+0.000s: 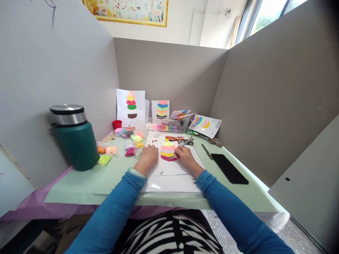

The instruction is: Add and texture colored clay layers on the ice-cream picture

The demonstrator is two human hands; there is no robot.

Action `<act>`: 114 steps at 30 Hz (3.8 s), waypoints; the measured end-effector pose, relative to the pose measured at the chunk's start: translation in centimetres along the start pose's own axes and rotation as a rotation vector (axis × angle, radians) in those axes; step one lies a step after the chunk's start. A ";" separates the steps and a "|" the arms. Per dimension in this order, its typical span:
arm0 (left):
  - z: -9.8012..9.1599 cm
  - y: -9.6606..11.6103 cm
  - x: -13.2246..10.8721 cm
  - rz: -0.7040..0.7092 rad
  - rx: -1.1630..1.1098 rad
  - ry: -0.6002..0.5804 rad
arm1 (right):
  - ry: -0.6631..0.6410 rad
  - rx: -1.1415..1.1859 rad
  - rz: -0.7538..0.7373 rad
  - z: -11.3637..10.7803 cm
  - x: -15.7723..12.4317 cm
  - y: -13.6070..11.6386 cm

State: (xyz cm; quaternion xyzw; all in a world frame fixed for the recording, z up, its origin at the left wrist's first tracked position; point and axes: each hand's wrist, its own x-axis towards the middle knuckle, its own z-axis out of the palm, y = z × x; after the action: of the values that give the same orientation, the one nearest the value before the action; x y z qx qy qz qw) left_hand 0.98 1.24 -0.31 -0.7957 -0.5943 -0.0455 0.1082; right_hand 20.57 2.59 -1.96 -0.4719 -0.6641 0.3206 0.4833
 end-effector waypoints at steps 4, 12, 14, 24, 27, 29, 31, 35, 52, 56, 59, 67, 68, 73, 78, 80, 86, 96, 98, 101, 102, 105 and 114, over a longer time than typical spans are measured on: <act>0.0 0.0 0.0 0.000 -0.007 0.000 | -0.047 0.092 0.020 0.5 0.1 0.1; 0.0 0.0 0.0 -0.001 0.014 -0.004 | -0.041 0.000 0.014 0.4 0.3 0.3; 0.0 0.0 0.0 0.000 0.009 -0.006 | -0.010 0.003 0.001 0.1 0.3 0.2; -0.1 0.1 0.1 -0.003 -0.001 -0.006 | -0.105 0.069 0.023 1.1 0.5 0.5; -0.1 0.1 0.1 -0.006 -0.002 -0.011 | -0.068 0.027 0.016 0.5 0.6 0.6; -0.1 0.1 0.1 -0.005 0.001 -0.014 | -0.035 0.014 0.006 0.2 0.6 0.7; -0.1 0.0 0.1 -0.003 0.004 -0.017 | -0.016 0.037 0.006 0.1 0.5 0.8; 0.0 0.1 0.1 -0.004 0.004 -0.014 | -0.075 0.128 0.011 0.7 0.5 0.7; -0.2 0.1 0.0 -0.003 0.004 -0.011 | -0.070 0.020 0.020 1.0 0.1 -0.2; -0.1 0.1 0.0 -0.005 -0.003 -0.005 | -0.020 -0.061 0.006 0.5 0.2 0.0; 0.0 0.0 0.0 -0.005 -0.018 0.004 | 0.033 -0.084 -0.014 0.2 0.2 0.2; 0.2 0.0 0.1 -0.004 -0.023 0.006 | -0.063 0.003 0.007 1.2 0.1 0.0; 0.1 0.0 0.1 -0.005 -0.019 0.002 | -0.058 -0.026 0.007 1.1 0.1 0.0; -0.1 0.1 0.0 -0.005 -0.015 -0.002 | 0.038 -0.114 -0.029 0.2 0.1 0.0; -0.2 0.1 -0.1 -0.006 -0.004 -0.006 | -0.020 -0.038 -0.022 0.9 0.0 -0.2; -0.2 0.1 0.0 -0.008 -0.001 -0.012 | -0.052 -0.050 -0.029 1.2 0.0 -0.2; 0.0 0.0 0.1 -0.007 -0.029 0.004 | 0.038 -0.181 -0.065 0.3 0.1 0.1; -0.1 0.1 0.0 -0.002 -0.014 0.008 | -0.051 -0.131 -0.079 1.0 -0.1 -0.2; -0.1 0.1 0.0 -0.006 -0.018 0.008 | -0.019 -0.182 -0.095 0.6 -0.1 0.0; 0.1 0.0 0.0 -0.007 -0.027 0.010 | 0.031 -0.198 -0.093 0.0 0.0 0.2; 0.1 0.0 0.1 -0.007 -0.028 0.010 | 0.042 -0.178 -0.087 -0.1 0.0 0.2; 0.1 0.0 0.1 -0.007 -0.030 0.014 | 0.028 -0.066 -0.065 0.3 0.0 0.2; -0.1 0.1 0.0 -0.011 -0.013 -0.006 | -0.030 -0.102 -0.067 0.3 -0.1 0.0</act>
State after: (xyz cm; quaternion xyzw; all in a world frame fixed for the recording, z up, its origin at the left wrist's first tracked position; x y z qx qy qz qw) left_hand 1.08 1.22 -0.22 -0.7933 -0.5985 -0.0473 0.1012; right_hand 20.29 2.55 -2.14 -0.4685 -0.7020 0.2772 0.4592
